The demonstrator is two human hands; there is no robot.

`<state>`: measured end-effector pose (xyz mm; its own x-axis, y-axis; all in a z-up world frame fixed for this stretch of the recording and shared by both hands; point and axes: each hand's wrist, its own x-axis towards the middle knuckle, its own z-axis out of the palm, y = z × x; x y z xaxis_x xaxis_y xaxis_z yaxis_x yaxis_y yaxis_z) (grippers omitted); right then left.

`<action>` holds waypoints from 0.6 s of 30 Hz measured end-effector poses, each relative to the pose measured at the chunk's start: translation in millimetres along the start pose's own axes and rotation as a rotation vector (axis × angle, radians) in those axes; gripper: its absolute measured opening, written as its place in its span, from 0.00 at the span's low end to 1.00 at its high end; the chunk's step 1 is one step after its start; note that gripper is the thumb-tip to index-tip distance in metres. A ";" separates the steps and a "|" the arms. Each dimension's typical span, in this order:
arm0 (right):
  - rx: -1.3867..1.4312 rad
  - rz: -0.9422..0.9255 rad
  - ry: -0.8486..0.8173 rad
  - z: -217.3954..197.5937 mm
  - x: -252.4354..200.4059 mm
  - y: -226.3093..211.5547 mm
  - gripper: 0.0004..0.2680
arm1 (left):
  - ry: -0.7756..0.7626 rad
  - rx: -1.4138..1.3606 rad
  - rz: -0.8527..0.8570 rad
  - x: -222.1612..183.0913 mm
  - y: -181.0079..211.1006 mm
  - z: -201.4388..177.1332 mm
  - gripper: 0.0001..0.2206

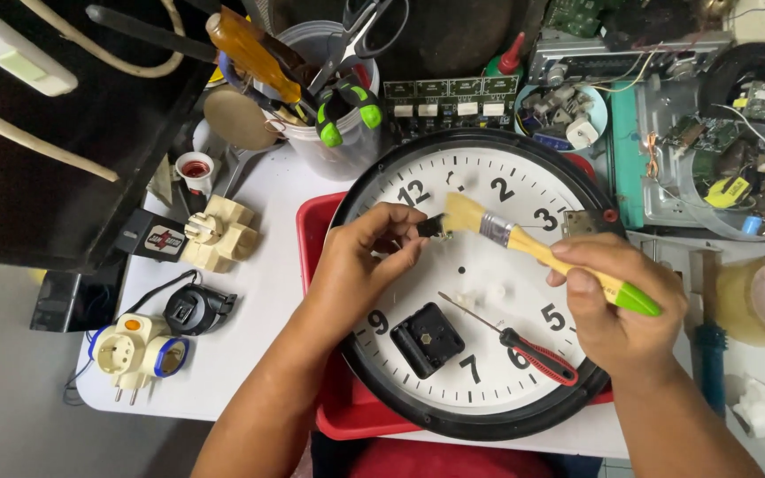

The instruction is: Cleaning the internal components and face of a wall clock using a small brush during a repair process.

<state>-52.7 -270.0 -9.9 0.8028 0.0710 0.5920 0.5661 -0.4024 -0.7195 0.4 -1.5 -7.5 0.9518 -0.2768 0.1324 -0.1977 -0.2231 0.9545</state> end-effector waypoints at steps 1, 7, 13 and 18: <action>0.000 0.000 -0.001 -0.7 -2.0 1.0 0.09 | 0.000 -0.001 0.000 0.3 -1.3 0.5 0.09; 0.087 0.084 0.067 -2.0 -3.9 2.1 0.11 | -0.001 -0.013 0.006 0.6 -3.2 0.1 0.09; 0.111 0.089 0.087 -3.9 -3.7 4.1 0.11 | 0.017 -0.014 0.008 0.2 -5.5 0.1 0.10; 0.101 0.104 0.089 -7.9 -3.0 7.6 0.11 | 0.018 -0.015 0.008 0.2 -2.9 -0.1 0.09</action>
<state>-52.3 -280.5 -14.2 0.8406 -0.0495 0.5393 0.5005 -0.3095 -0.8085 1.2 -0.8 -10.2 0.9542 -0.2617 0.1451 -0.2023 -0.2069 0.9572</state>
